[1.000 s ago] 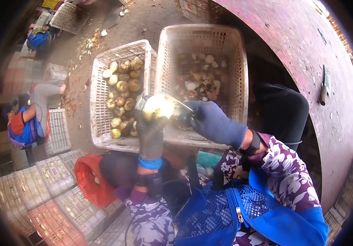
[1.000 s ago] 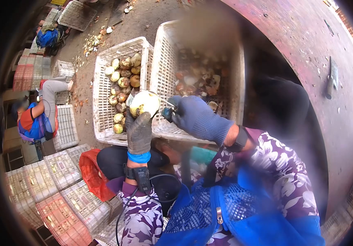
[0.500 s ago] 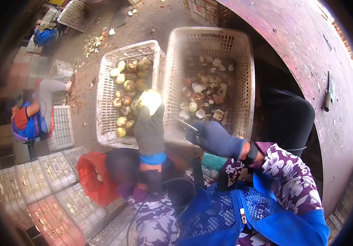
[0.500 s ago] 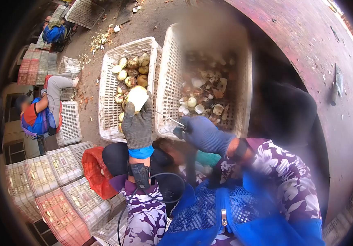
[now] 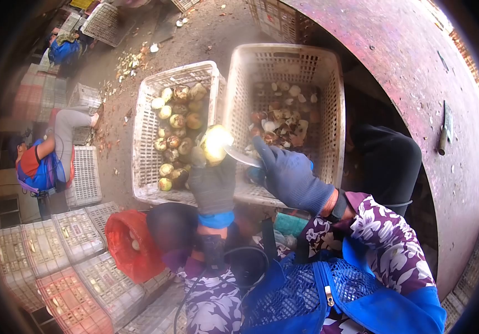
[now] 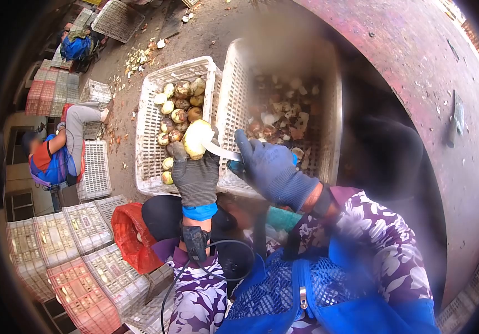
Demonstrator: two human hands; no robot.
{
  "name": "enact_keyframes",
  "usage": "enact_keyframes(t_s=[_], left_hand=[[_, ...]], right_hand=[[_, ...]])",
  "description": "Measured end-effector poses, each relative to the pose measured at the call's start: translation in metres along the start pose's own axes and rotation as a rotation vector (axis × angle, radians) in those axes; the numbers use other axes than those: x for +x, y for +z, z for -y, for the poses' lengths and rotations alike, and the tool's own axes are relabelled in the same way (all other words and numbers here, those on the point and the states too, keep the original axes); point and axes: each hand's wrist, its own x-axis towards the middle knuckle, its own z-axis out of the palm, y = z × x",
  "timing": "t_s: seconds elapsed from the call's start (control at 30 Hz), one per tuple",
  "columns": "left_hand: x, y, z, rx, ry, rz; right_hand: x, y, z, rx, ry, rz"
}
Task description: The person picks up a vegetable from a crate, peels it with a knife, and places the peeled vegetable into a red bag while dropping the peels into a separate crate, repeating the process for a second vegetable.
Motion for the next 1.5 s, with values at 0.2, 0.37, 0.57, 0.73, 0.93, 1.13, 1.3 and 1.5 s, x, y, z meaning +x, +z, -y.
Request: enact_keyframes(t_s=[0.2, 0.37, 0.57, 0.73, 0.93, 1.13, 1.3, 1.5], left_hand=[[0.001, 0.007, 0.006, 0.174, 0.108, -0.040], [-0.001, 0.003, 0.013, 0.486, 0.172, -0.129], [-0.004, 0.004, 0.012, 0.448, 0.178, -0.029], [-0.003, 0.000, 0.001, 0.526, 0.135, 0.004], [0.008, -0.023, -0.003, 0.393, 0.088, -0.133], [-0.009, -0.002, 0.016, 0.650, 0.101, 0.009], [-0.021, 0.014, 0.028, 0.483, 0.055, 0.060], [-0.025, -0.003, 0.027, 0.615, 0.084, 0.034]], right_hand=[[0.000, -0.005, -0.001, 0.028, 0.020, 0.043], [0.003, -0.010, 0.004, 0.223, 0.187, 0.209], [-0.004, -0.007, -0.014, 1.128, 0.219, 0.326], [-0.006, -0.034, -0.020, 1.273, 0.348, 0.424], [0.000, -0.044, -0.008, 0.996, 0.375, 0.440], [0.009, -0.020, -0.016, 0.521, -0.085, -0.220], [0.015, -0.016, -0.032, 0.448, -0.174, -0.145], [0.015, -0.002, -0.039, 0.348, -0.233, -0.080]])
